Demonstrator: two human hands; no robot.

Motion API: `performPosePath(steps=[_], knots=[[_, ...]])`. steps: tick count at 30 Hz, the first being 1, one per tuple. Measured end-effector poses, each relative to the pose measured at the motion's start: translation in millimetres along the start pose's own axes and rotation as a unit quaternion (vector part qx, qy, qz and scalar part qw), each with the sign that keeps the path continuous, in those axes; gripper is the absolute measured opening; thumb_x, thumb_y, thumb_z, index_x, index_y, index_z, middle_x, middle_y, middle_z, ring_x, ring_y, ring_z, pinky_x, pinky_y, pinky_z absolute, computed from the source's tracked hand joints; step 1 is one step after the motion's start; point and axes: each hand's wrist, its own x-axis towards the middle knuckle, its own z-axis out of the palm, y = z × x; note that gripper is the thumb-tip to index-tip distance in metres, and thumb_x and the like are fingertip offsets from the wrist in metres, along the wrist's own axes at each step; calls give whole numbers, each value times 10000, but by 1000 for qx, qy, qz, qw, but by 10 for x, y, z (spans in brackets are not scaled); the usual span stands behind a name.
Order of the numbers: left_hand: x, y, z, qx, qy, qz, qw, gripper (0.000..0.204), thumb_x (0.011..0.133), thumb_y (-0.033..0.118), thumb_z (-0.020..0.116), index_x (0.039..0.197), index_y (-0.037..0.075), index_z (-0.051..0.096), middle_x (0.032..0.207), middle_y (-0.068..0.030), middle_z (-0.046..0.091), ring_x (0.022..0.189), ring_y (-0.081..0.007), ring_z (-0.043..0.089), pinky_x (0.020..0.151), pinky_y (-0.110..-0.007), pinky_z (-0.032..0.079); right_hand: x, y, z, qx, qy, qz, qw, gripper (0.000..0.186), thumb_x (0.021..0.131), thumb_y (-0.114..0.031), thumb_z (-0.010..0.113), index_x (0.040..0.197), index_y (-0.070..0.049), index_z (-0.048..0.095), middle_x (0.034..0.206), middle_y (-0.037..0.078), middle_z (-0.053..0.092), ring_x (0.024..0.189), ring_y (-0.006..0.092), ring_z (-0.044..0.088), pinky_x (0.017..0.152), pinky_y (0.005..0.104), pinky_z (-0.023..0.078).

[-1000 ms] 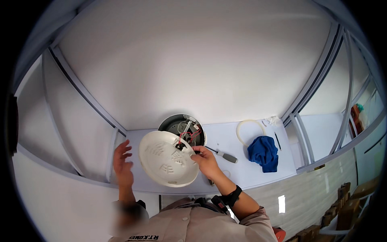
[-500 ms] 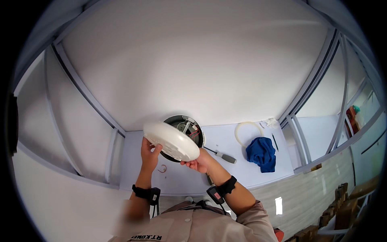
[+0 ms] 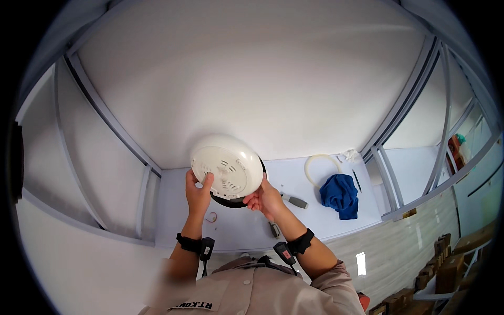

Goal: The person disassembles a white rice cooker, removes the inner pot, and uses a screwdriver to remove screws from the lid. The person then reassembles the lid and places it back on the cooker.

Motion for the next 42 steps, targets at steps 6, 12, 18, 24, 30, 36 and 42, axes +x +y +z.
performPosePath(steps=[6,12,18,24,30,36,42], knots=[[-13,197,19,33,-8,-57,998,617,866,404,841,1253,-1,585,1071,-129,736,982,-214,707,888,-351,543,5,88,-222,29,-84,-91,992,689,1049,-717,367,1173,-85,611,890,84,694,756,162,593,698,280,463],[-54,73,-101,0,-64,-85,994,631,865,462,835,1220,-25,650,1089,-130,753,966,-183,708,874,-324,540,-107,-109,107,-160,34,-239,957,504,1020,-401,699,1332,-26,570,1142,44,680,960,150,637,862,313,521],[-289,247,-208,26,-152,-162,975,535,919,422,799,1177,-41,729,1000,-94,770,833,-140,686,744,-265,534,-93,-176,170,-193,53,-360,911,555,954,-194,777,1393,45,535,1203,115,701,1069,152,641,934,300,521],[-608,131,-165,-42,-206,-180,961,440,955,393,774,1107,-19,777,899,-72,777,755,-117,675,701,-264,532,107,50,63,-124,158,-362,910,580,1045,-204,674,1525,28,448,1382,111,621,1235,184,607,1062,322,486],[-821,219,-161,79,-275,-57,956,347,969,358,761,1025,17,782,748,26,677,669,-77,572,623,-250,466,217,27,-386,33,91,-304,948,534,1095,-165,567,1573,16,411,1463,148,604,1292,204,603,1094,341,490],[-652,20,-329,25,-106,-85,990,373,957,355,756,1125,23,724,854,-36,715,727,-121,605,679,-300,501,244,-11,-563,64,39,-288,955,527,1095,-128,546,1584,5,400,1505,139,578,1336,211,583,1112,351,482],[-412,-116,-332,-32,-39,-86,995,566,1013,346,683,1452,23,528,1323,-92,631,1091,-179,601,893,-326,491,428,-5,-225,-155,137,-320,925,558,1049,-92,618,1546,47,404,1432,166,597,1282,195,579,1087,320,464]])
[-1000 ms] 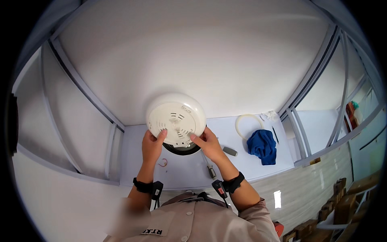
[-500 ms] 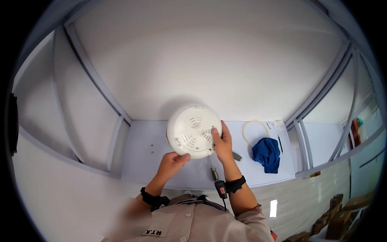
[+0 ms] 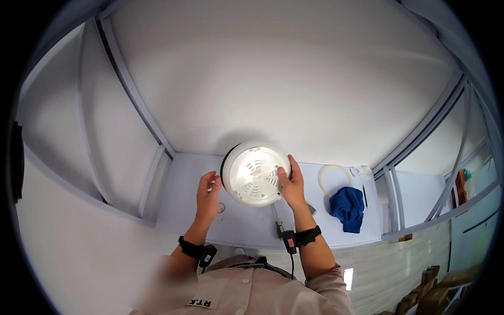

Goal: The person disassembles a white rice cooker, removes the inner pot, and uses a screwdriver to remove screws from the lid. The person then reassembles the lid and places it back on the cooker.

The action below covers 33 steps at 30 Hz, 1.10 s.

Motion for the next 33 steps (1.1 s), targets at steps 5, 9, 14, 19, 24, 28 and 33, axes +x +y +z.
performPosePath(steps=[5,9,14,19,24,28,33], knots=[[172,38,63,55,-1,40,998,672,1019,387,666,1547,28,455,1553,-186,499,1389,-312,496,1110,-418,420,168,-18,89,-56,-39,-49,996,460,978,-101,720,1353,18,482,1259,164,628,1179,198,597,1008,335,497],[246,66,121,80,-26,48,995,697,1016,361,680,1572,25,427,1569,-198,485,1433,-322,471,1173,-442,380,271,-208,166,-98,-85,-34,991,432,972,-121,732,1334,12,538,1196,150,673,1117,203,639,966,341,526],[327,-43,271,25,-41,50,998,655,1004,297,710,1541,11,466,1517,-200,538,1364,-297,543,1128,-417,438,502,-228,186,-191,-71,-44,978,470,912,-236,805,1312,-32,663,1179,167,719,1078,271,695,944,370,551],[429,-69,339,14,-25,59,998,596,994,259,726,1473,-17,505,1399,-180,619,1272,-278,608,1067,-390,489,701,-300,220,-249,-66,-7,966,494,848,-353,849,1248,-84,743,1199,178,734,1107,334,698,949,407,553],[558,-122,476,43,-16,63,997,596,1003,226,703,1484,-33,463,1392,-187,610,1274,-296,599,1078,-399,479,810,-207,135,-324,15,-148,934,480,845,-358,851,1212,-66,748,1218,212,708,1109,343,669,957,423,538],[588,-283,490,63,22,119,991,534,1038,179,620,1504,-22,452,1457,-205,549,1323,-329,558,1116,-414,446,537,-135,119,-251,156,-110,949,460,874,-348,830,1164,-11,714,1174,205,678,1108,325,623,940,419,520],[588,-329,488,112,19,109,988,485,1059,152,542,1516,11,458,1486,-201,499,1349,-359,523,1132,-441,430,-94,370,-44,-106,170,-32,979,513,933,-337,782,1260,11,596,1131,122,624,1059,241,573,895,381,499]])
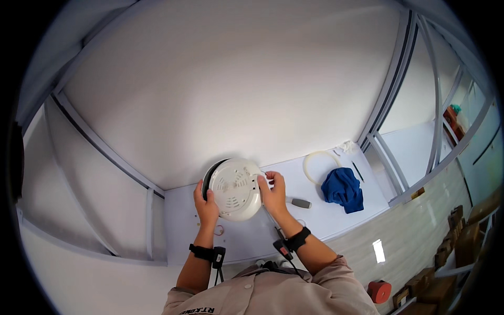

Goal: The person disassembles a white rice cooker, removes the inner pot, and uses a screwdriver to remove screws from the lid. The person then reassembles the lid and places it back on the cooker.

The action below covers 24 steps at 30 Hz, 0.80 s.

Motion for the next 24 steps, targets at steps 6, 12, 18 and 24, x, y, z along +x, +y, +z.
performPosePath(steps=[6,12,18,24], knots=[[-12,-4,-3,19,-11,32,999,458,1048,168,568,1473,8,505,1468,-194,496,1329,-355,528,1124,-450,435,-490,-313,-25,16,20,-56,998,857,860,-355,859,1459,36,388,1413,215,403,1119,271,549,907,391,511],[151,-40,0,35,-28,39,998,489,1019,234,652,1429,-3,530,1432,-184,522,1298,-328,545,1096,-422,452,-498,-282,-72,-58,-58,-10,997,904,836,-290,885,1506,56,387,1283,200,467,1037,258,556,848,380,523],[279,-8,-121,-192,-62,-128,971,486,1026,222,664,1415,-21,504,1319,-134,629,1181,-224,618,1027,-343,502,-631,-346,-15,-55,-50,-97,992,817,871,-233,849,1515,44,430,1194,179,525,950,245,570,784,358,519],[295,-105,-221,-292,-79,-108,947,420,1035,181,643,1376,-19,499,1308,-121,624,1185,-208,617,1029,-359,515,-739,-651,174,-19,-76,-142,987,881,897,-143,803,1601,35,305,1313,211,492,1044,284,577,793,335,532]])
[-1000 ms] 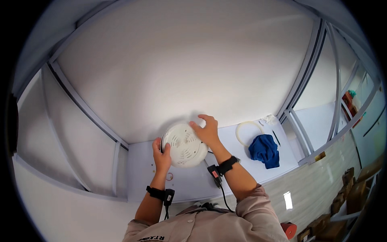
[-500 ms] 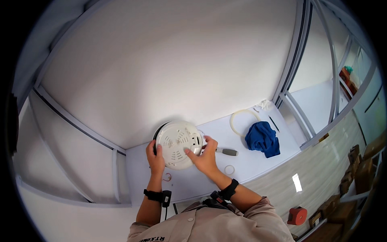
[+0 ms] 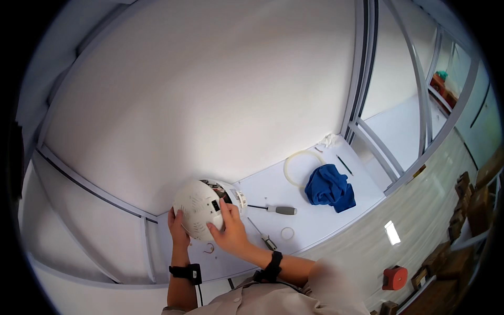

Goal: The person disassembles a white rice cooker, removes the inner pot, and uses a screwdriver to remove screws from the lid. The person then reassembles the lid and places it back on the cooker.

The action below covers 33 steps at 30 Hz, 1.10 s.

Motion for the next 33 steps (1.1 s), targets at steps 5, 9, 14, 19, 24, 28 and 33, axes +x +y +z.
performPosePath(steps=[5,9,14,19,24,28,33], knots=[[-1,38,-155,-37,-4,-32,999,460,1032,169,644,1402,-24,450,1327,-127,605,1186,-209,614,1015,-375,528,-55,-152,74,10,-19,-10,1000,913,925,-110,757,1616,84,193,1456,287,458,1253,429,572,993,420,510],[-4,19,-175,-35,23,-31,999,459,1019,164,662,1375,-17,437,1308,-125,590,1159,-210,617,1007,-372,530,20,-52,107,55,37,30,997,863,925,-111,765,1585,88,247,1395,297,547,1346,422,557,1094,445,472],[42,-105,-197,-21,32,-41,998,454,971,75,700,1332,8,433,1293,-112,563,1172,-224,593,1020,-381,515,317,347,32,111,61,26,992,623,917,-70,768,1447,51,463,1340,229,564,1224,345,609,1038,417,501],[-143,-126,-117,67,-28,50,996,566,919,8,714,1398,28,411,1357,-118,523,1254,-245,545,1079,-400,472,572,403,-119,-3,86,-4,996,483,911,-84,771,1347,29,597,1236,181,587,1095,308,619,946,376,516],[-170,-80,-48,138,-57,54,987,716,924,71,737,1549,5,393,1494,-139,495,1338,-265,512,1134,-396,428,651,453,-133,-62,91,-3,994,460,920,-141,753,1318,50,625,1243,234,624,1124,383,619,982,424,512],[-100,-119,-31,104,-62,48,991,678,947,107,733,1547,7,433,1521,-141,499,1364,-255,503,1137,-379,431,631,579,-57,38,82,91,992,474,926,-174,767,1339,14,632,1227,222,658,1105,365,640,968,431,523],[-122,-38,116,90,-80,27,992,691,965,95,707,1580,26,398,1515,-146,508,1367,-251,503,1149,-379,425,661,716,-73,77,77,109,988,448,928,-209,785,1320,-25,673,1233,219,669,1078,322,661,928,414,542]])
